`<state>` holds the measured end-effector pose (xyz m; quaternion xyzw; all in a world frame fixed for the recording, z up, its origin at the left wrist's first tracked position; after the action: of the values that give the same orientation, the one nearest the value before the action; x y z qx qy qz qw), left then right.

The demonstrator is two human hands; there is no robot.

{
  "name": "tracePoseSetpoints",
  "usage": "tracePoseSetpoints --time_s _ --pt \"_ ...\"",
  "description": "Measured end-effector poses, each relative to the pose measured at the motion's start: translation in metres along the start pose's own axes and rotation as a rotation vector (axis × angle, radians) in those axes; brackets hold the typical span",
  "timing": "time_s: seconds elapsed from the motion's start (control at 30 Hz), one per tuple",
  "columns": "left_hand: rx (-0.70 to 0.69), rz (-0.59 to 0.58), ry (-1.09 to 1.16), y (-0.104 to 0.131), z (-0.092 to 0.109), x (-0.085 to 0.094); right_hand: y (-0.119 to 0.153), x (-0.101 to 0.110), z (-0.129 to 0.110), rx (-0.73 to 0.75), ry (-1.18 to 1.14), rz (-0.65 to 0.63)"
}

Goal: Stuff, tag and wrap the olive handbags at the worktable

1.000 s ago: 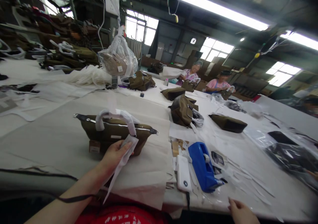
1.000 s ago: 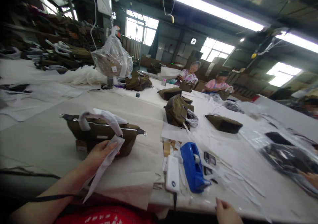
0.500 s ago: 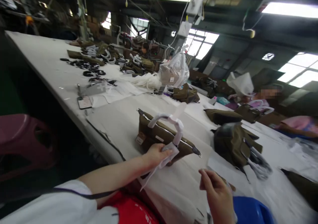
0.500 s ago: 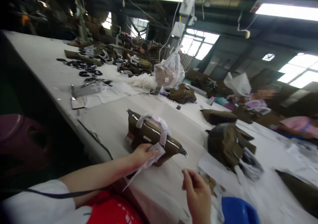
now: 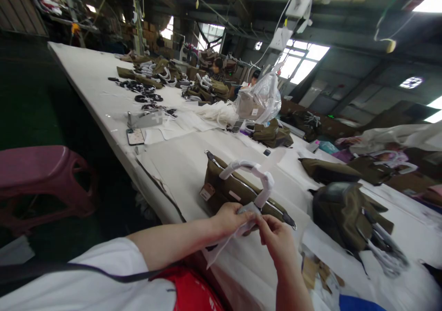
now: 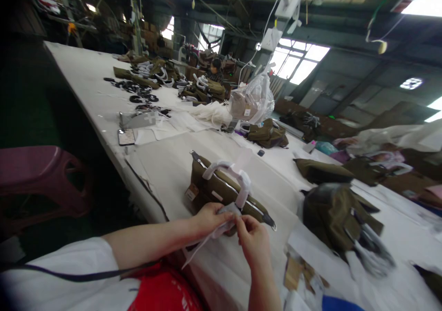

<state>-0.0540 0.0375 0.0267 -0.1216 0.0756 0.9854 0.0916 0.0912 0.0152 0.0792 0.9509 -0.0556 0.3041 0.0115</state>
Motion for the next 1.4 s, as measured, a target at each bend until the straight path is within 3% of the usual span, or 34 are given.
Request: tracePoseSetpoints --time_s 0.23,0.43,0.53,0.67,0.8,0.9,1.0,1.13,1.27,1.33,1.4 --pt "0.027 -0.003 0.061 0.001 0.003 0.0 -0.007 -0.001 -0.003 -0.022 0.198 0.029" --pt "-0.105 0.147 -0.264 -0.004 0.001 0.003 -0.007 0.004 -0.009 0.007 0.427 0.091" --pt "-0.097 0.149 -0.178 -0.003 -0.001 0.0 -0.004 0.008 -0.004 -0.022 0.486 0.112" --pt "0.062 0.067 0.062 0.001 0.004 -0.006 0.0 -0.001 0.023 -0.144 0.169 0.084" --pt "0.378 -0.038 0.178 -0.001 0.011 -0.01 0.004 -0.025 0.05 -0.197 -0.279 0.163" --pt "0.535 -0.099 0.198 -0.006 0.01 -0.009 0.008 -0.036 0.059 -0.227 -0.288 0.221" --pt "0.533 -0.149 0.245 -0.007 0.008 -0.006 0.013 -0.032 0.062 -0.182 -0.166 0.234" --pt "0.584 -0.385 0.389 0.0 0.005 0.004 0.021 -0.014 0.061 -0.138 -0.261 0.349" --pt "0.563 -0.56 0.425 0.013 0.0 0.02 0.03 -0.013 0.045 -0.082 -0.295 0.227" --pt "0.508 -0.585 0.334 0.021 -0.002 0.026 0.03 -0.018 0.032 -0.038 -0.168 0.189" --pt "0.367 -0.505 0.103 0.028 -0.001 0.031 0.028 -0.023 0.022 -0.023 -0.033 0.182"
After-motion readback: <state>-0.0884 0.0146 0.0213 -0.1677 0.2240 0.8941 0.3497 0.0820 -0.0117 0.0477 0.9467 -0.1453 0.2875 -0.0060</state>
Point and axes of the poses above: each hand's wrist, its own y-axis away from the middle knuckle, its own x-axis out of the back of the hand, z = x × y, the point moved 2 cm from there along -y, towards the middle knuckle, and after that the axes turned 6 degrees about z, right-handed, at the moved point
